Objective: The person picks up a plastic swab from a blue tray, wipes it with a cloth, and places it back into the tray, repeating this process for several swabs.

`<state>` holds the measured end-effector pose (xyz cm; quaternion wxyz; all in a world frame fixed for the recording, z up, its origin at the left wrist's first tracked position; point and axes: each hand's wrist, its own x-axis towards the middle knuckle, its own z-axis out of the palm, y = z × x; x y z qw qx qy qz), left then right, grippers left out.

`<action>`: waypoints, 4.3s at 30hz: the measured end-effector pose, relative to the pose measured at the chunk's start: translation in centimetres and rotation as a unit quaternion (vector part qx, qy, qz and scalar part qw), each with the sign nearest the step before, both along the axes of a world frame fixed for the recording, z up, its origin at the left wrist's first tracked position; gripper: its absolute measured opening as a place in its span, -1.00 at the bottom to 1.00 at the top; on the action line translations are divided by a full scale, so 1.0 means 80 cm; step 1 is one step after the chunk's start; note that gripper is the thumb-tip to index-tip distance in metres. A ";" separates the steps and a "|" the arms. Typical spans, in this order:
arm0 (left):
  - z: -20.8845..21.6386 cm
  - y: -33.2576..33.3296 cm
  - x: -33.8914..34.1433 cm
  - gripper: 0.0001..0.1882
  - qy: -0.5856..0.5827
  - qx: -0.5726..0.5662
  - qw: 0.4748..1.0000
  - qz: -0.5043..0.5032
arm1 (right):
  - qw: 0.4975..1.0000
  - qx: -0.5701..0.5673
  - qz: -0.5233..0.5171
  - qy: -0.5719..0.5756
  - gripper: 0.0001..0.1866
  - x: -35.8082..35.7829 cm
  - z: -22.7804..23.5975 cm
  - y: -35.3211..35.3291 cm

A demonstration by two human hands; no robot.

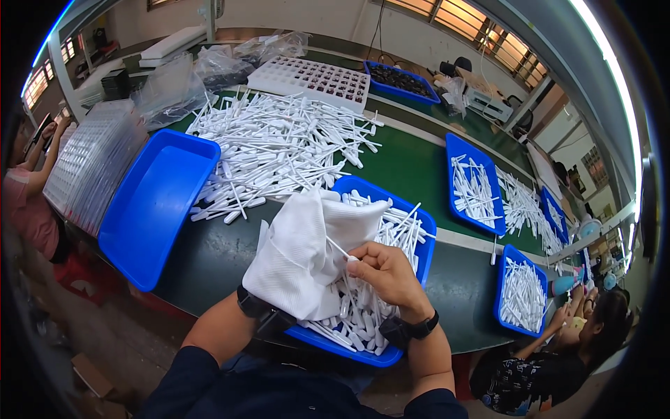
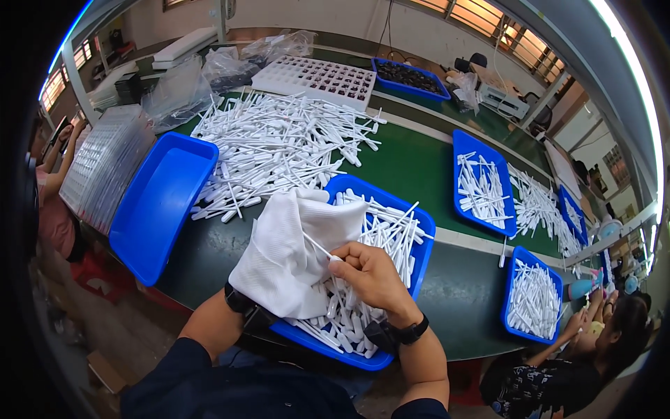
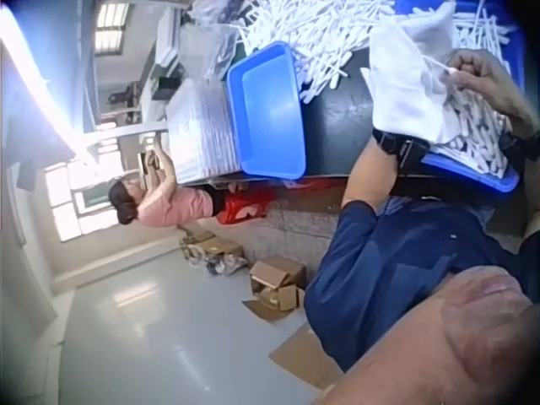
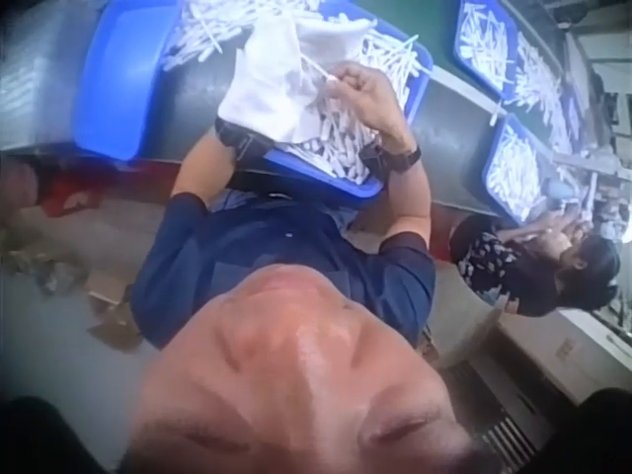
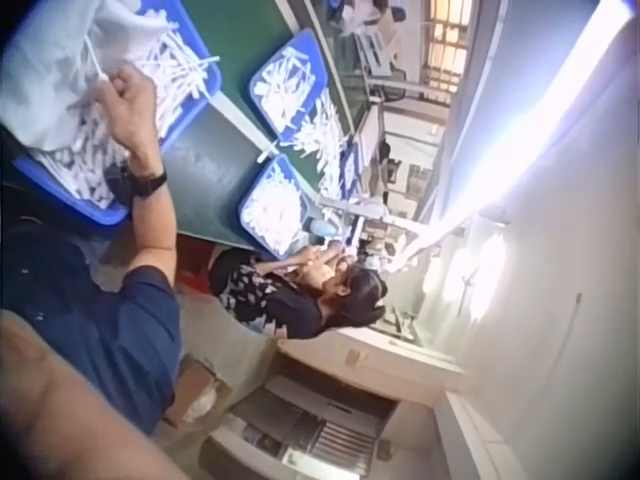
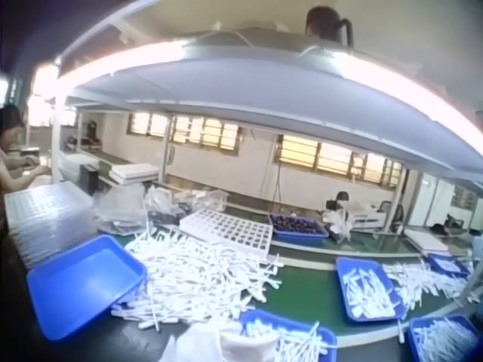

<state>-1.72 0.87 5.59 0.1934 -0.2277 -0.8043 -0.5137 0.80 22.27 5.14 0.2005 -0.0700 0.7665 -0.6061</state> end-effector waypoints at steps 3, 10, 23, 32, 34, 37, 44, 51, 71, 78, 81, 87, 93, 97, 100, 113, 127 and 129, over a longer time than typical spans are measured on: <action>-0.007 -0.002 -0.018 -0.31 -0.259 0.300 0.914 -0.087 | 0.999 -0.018 -0.023 0.023 -0.76 0.005 0.006 -0.014; -0.011 -0.014 -0.013 -0.38 0.006 0.014 1.000 -0.005 | 0.998 0.016 -0.023 0.062 -0.76 0.002 0.000 -0.016; -0.051 0.028 -0.014 -0.44 -0.215 0.307 0.917 -0.140 | 0.974 0.063 -0.036 0.212 -0.76 0.015 0.014 -0.024; -0.012 -0.006 -0.005 -0.41 -0.022 0.078 0.989 -0.125 | 0.993 0.066 0.002 0.096 -0.77 0.008 -0.002 -0.017; -0.002 -0.009 -0.007 -0.44 -0.085 0.161 0.972 -0.151 | 0.996 0.052 0.012 0.075 -0.76 0.002 -0.006 -0.013; 0.006 -0.013 -0.008 -0.48 -0.177 0.282 0.926 -0.180 | 0.998 0.023 0.040 0.041 -0.75 -0.002 -0.008 -0.010; 0.001 0.001 0.008 -0.56 -0.249 0.322 0.898 -0.164 | 0.994 -0.106 0.028 0.018 -0.64 0.002 -0.008 -0.016; -0.018 0.041 -0.002 -0.60 -0.261 0.325 0.903 -0.104 | 0.997 -0.013 -0.021 0.070 -0.73 0.013 0.017 -0.023; 0.004 0.040 0.036 -0.86 -0.309 0.249 0.905 -0.152 | 0.958 -0.162 -0.171 0.161 -0.78 0.000 -0.003 -0.009; 0.009 0.033 0.038 -0.77 -0.361 0.306 0.864 -0.173 | 0.917 -0.262 -0.235 0.185 -0.79 -0.012 -0.011 -0.002; 0.015 0.020 0.034 -0.84 -0.115 0.118 0.978 -0.127 | 0.906 -0.315 -0.260 0.112 -0.79 -0.016 -0.011 -0.006; 0.023 0.021 0.035 -0.84 -0.072 0.136 0.978 -0.143 | 0.939 -0.197 -0.276 0.050 -0.74 -0.040 -0.018 0.028; 0.021 0.005 0.034 -0.86 -0.077 0.044 0.986 -0.141 | 0.945 0.268 -0.168 0.081 -0.68 -0.067 0.030 0.018; 0.024 -0.004 0.031 -0.89 0.008 -0.132 0.985 -0.109 | 0.850 0.385 -0.065 0.354 -0.71 -0.117 0.056 -0.022; 0.029 -0.014 0.032 -0.90 0.067 -0.271 0.957 -0.074 | 0.845 0.371 0.130 0.363 -0.75 -0.175 0.059 -0.096; 0.035 -0.032 0.033 -0.87 0.026 -0.192 0.981 -0.020 | 0.715 0.492 0.243 0.433 -0.79 -0.286 -0.053 -0.226; -0.015 -0.027 -0.006 -0.67 0.063 -0.010 0.984 -0.164 | 0.868 0.279 0.034 0.410 -0.81 -0.150 0.084 -0.083; -0.017 -0.020 -0.005 -0.64 -0.003 0.096 0.982 -0.164 | 0.869 0.302 0.024 0.391 -0.82 -0.106 0.093 -0.043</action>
